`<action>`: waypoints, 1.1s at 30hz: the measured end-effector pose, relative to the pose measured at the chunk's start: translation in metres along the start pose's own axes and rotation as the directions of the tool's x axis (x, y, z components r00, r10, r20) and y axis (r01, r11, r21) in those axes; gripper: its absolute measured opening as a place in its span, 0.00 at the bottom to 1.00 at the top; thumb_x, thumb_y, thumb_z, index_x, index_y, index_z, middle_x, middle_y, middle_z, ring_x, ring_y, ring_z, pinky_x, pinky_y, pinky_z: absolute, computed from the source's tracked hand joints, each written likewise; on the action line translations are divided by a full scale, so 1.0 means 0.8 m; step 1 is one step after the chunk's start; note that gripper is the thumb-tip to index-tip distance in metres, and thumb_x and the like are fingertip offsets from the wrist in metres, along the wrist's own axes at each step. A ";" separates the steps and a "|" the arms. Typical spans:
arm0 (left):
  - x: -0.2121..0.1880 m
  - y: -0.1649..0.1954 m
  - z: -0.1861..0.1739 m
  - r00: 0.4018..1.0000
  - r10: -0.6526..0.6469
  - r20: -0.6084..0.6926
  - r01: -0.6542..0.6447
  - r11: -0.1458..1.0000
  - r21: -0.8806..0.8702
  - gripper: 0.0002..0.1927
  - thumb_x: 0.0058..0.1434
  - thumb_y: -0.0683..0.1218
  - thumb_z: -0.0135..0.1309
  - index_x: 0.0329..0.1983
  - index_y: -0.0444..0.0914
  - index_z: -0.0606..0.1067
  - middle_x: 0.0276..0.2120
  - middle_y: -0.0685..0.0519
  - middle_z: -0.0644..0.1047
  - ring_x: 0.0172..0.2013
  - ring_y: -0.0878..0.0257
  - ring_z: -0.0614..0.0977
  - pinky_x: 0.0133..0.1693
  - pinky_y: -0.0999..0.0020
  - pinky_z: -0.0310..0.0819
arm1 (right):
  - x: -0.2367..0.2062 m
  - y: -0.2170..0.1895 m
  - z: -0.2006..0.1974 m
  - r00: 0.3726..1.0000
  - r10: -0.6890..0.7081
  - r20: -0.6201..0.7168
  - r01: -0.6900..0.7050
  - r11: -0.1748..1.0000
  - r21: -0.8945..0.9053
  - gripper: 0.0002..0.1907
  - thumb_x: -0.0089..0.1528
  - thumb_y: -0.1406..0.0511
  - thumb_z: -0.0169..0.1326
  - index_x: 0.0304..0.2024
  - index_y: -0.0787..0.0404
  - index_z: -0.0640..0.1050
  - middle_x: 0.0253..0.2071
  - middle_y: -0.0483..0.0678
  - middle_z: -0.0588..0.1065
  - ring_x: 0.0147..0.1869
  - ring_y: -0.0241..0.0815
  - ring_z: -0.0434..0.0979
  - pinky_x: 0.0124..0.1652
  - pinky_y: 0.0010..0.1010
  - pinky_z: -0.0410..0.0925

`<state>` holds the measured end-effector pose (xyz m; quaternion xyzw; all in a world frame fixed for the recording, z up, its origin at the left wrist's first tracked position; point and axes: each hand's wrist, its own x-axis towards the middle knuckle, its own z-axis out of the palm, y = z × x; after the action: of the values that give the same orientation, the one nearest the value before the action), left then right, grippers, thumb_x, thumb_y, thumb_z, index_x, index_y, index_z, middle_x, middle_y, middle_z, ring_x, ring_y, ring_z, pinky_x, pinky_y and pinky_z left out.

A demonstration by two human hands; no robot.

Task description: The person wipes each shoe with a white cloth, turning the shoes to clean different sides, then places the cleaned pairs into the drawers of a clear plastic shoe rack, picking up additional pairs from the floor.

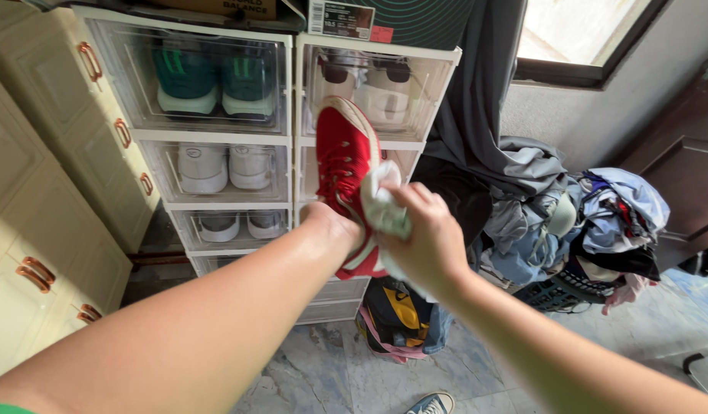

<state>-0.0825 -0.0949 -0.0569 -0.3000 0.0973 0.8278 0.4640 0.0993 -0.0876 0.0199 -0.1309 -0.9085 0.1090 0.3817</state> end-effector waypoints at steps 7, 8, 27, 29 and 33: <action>-0.012 0.001 0.031 0.997 0.068 0.041 -0.064 0.993 -0.102 0.27 0.71 0.48 0.26 0.62 0.36 0.72 0.57 0.43 0.78 0.52 0.52 0.82 0.52 0.54 0.81 | -0.069 -0.001 -0.002 0.952 0.254 0.173 -0.287 0.936 0.205 0.23 0.50 0.70 0.61 0.50 0.58 0.76 0.45 0.49 0.77 0.48 0.48 0.80 0.45 0.36 0.72; -0.011 -0.002 0.034 0.996 0.073 0.046 -0.067 0.991 -0.116 0.27 0.71 0.48 0.26 0.63 0.36 0.72 0.57 0.43 0.78 0.53 0.52 0.82 0.52 0.54 0.81 | -0.070 0.001 -0.002 0.918 0.340 0.205 -0.388 0.879 0.278 0.21 0.52 0.70 0.60 0.49 0.58 0.76 0.44 0.47 0.78 0.47 0.45 0.82 0.46 0.33 0.73; -0.052 0.011 -0.009 0.941 0.213 0.265 -0.334 0.437 0.835 0.14 0.60 0.51 0.58 0.45 0.39 0.81 0.44 0.51 0.83 0.41 0.65 0.83 0.48 0.62 0.78 | 0.038 0.088 -0.051 0.866 0.487 -0.114 -0.397 0.808 0.436 0.18 0.61 0.69 0.59 0.54 0.55 0.75 0.47 0.46 0.79 0.47 0.38 0.82 0.48 0.31 0.79; -0.063 0.018 -0.005 0.930 0.208 0.303 -0.362 0.373 0.854 0.18 0.61 0.55 0.60 0.45 0.37 0.80 0.42 0.51 0.82 0.41 0.65 0.81 0.47 0.62 0.77 | 0.038 0.097 -0.056 0.915 0.377 -0.144 -0.307 0.882 0.358 0.19 0.62 0.69 0.60 0.56 0.57 0.75 0.48 0.47 0.79 0.50 0.38 0.82 0.52 0.31 0.78; -0.066 0.011 -0.010 0.859 0.220 0.463 -0.499 0.147 0.854 0.22 0.60 0.55 0.57 0.41 0.30 0.80 0.39 0.47 0.84 0.38 0.60 0.84 0.45 0.63 0.77 | 0.027 0.095 -0.044 0.869 0.481 0.114 -0.493 0.859 0.136 0.22 0.55 0.69 0.63 0.53 0.53 0.78 0.44 0.44 0.81 0.45 0.37 0.83 0.44 0.31 0.77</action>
<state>-0.0659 -0.1412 -0.0335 0.1757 0.5943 0.7063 0.3422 0.1217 -0.0052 0.0357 -0.3208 -0.8479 0.2796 0.3162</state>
